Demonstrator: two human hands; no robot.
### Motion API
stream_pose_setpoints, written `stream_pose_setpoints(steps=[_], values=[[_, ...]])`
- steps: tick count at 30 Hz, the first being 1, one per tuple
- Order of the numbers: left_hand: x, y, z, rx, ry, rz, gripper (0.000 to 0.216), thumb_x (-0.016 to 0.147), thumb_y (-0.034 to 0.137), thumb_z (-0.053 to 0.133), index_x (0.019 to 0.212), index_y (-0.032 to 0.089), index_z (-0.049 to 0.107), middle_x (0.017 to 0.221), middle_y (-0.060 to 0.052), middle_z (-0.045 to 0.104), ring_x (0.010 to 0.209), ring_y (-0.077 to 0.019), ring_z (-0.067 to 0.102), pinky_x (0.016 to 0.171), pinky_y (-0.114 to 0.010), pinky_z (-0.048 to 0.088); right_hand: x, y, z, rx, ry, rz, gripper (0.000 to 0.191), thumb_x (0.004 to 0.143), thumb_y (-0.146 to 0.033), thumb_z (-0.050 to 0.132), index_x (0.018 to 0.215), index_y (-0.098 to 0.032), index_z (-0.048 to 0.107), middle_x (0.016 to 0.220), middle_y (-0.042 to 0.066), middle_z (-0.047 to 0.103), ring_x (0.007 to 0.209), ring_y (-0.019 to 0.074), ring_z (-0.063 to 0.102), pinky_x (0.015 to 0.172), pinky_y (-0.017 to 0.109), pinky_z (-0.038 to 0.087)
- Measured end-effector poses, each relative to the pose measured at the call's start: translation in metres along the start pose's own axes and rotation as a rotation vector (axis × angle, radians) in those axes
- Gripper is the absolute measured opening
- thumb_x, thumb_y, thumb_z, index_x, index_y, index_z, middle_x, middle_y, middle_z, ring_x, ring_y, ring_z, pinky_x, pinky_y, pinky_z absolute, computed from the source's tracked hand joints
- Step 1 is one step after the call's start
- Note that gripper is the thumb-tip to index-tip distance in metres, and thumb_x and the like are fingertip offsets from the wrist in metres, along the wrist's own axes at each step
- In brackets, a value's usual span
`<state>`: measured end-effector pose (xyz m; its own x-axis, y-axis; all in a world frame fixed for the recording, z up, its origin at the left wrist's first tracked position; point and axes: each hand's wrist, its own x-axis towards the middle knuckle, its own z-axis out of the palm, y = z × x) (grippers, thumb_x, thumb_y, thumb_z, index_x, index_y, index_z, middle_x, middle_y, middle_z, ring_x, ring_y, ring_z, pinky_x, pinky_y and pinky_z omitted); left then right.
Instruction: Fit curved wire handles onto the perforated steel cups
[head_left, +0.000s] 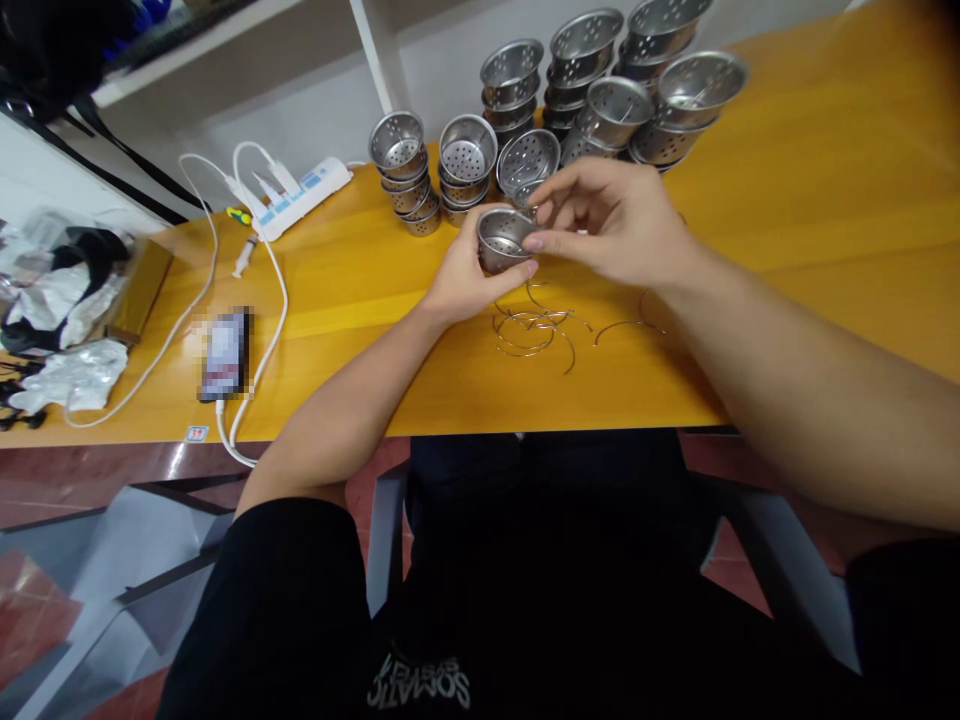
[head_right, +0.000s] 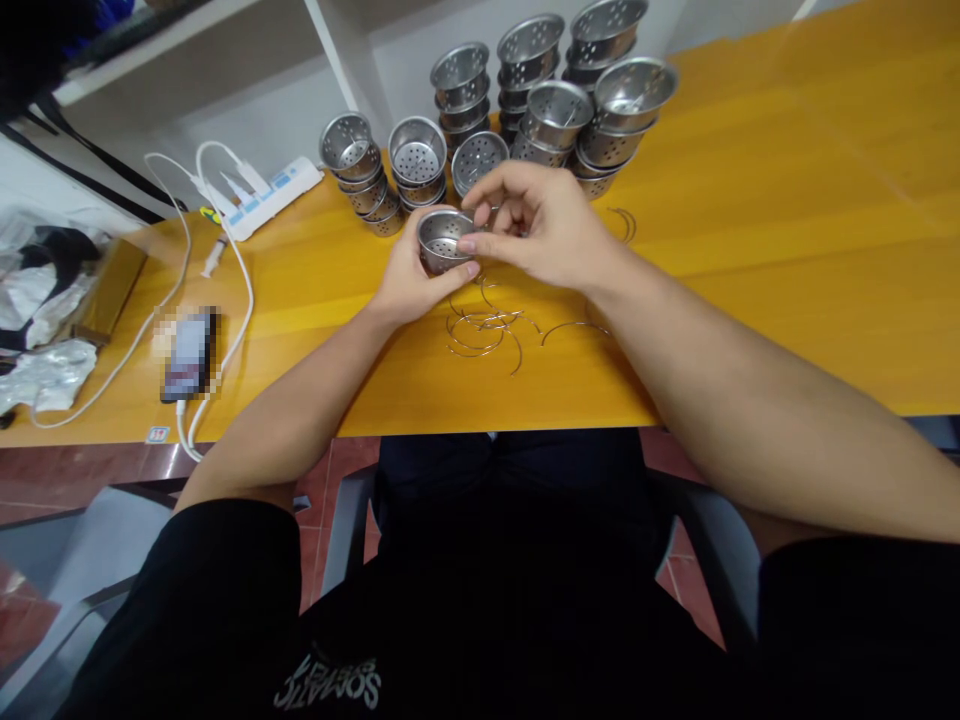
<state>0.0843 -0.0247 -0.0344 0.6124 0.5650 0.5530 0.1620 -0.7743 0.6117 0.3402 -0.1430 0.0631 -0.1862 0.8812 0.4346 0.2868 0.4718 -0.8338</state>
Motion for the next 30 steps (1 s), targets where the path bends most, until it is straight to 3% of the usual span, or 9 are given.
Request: stream_pose_setpoints(steps=[4,10,15,20,24,27,30], values=[[0.001,0.003,-0.005,-0.007,0.009,-0.009,0.113,0.108,0.11,0.073,0.185,0.03,0.051,0.163,-0.015,0.076,0.157,-0.0365,0.08,0.148,-0.062,0.058,0.001,-0.001,0.0,-0.142,0.037,-0.156,0.056,0.105,-0.09,0.099,0.112,-0.035,0.094,0.119,0.016,0.086,0.1,0.0375,0.077,0.094,0.064,0.071],[0.002,-0.022,0.002,0.001,0.036,0.021,0.116,0.112,0.106,0.072,0.194,0.032,0.039,0.172,-0.017,0.07,0.161,-0.0365,0.077,0.15,-0.062,0.056,-0.001,0.002,0.002,-0.18,-0.036,-0.151,0.029,0.106,-0.068,0.101,0.113,-0.04,0.095,0.15,0.017,0.083,0.141,0.0513,0.074,0.118,0.078,0.07],[0.001,-0.025,0.003,0.018,0.066,0.059,0.11,0.112,0.102,0.076,0.189,0.031,0.044,0.166,-0.016,0.074,0.16,-0.0376,0.079,0.149,-0.064,0.059,-0.001,0.017,0.006,-0.238,-0.142,-0.184,0.017,0.109,-0.05,0.099,0.12,-0.037,0.095,0.161,0.015,0.078,0.15,0.0484,0.073,0.128,0.076,0.069],[0.0,-0.012,0.001,0.036,0.002,0.088,0.103,0.12,0.098,0.067,0.194,0.033,0.039,0.171,-0.016,0.072,0.163,-0.0373,0.08,0.148,-0.065,0.061,0.0,0.023,0.011,-0.236,-0.195,-0.249,0.014,0.11,-0.036,0.097,0.123,-0.032,0.096,0.16,0.017,0.076,0.157,0.0458,0.071,0.145,0.076,0.059],[-0.001,-0.016,0.002,0.004,0.009,0.105,0.104,0.12,0.101,0.063,0.195,0.035,0.035,0.175,-0.015,0.07,0.166,-0.0371,0.078,0.149,-0.064,0.061,-0.001,0.019,0.003,-0.242,-0.163,-0.29,0.027,0.114,-0.053,0.096,0.133,-0.034,0.097,0.158,0.015,0.078,0.148,0.0446,0.077,0.134,0.074,0.068],[-0.002,-0.019,0.003,-0.038,0.034,0.072,0.102,0.118,0.103,0.065,0.192,0.038,0.039,0.174,-0.013,0.07,0.166,-0.0359,0.079,0.148,-0.061,0.061,-0.001,0.015,-0.007,-0.234,-0.126,-0.283,0.046,0.116,-0.076,0.09,0.137,-0.036,0.096,0.153,0.014,0.082,0.123,0.0398,0.083,0.113,0.068,0.078],[-0.003,-0.018,0.002,-0.071,0.058,0.018,0.102,0.116,0.103,0.069,0.192,0.042,0.039,0.174,-0.013,0.07,0.166,-0.0362,0.078,0.147,-0.059,0.063,-0.002,0.012,-0.014,-0.226,-0.093,-0.226,0.06,0.116,-0.093,0.083,0.133,-0.037,0.095,0.15,0.013,0.083,0.104,0.0341,0.081,0.105,0.064,0.079]])
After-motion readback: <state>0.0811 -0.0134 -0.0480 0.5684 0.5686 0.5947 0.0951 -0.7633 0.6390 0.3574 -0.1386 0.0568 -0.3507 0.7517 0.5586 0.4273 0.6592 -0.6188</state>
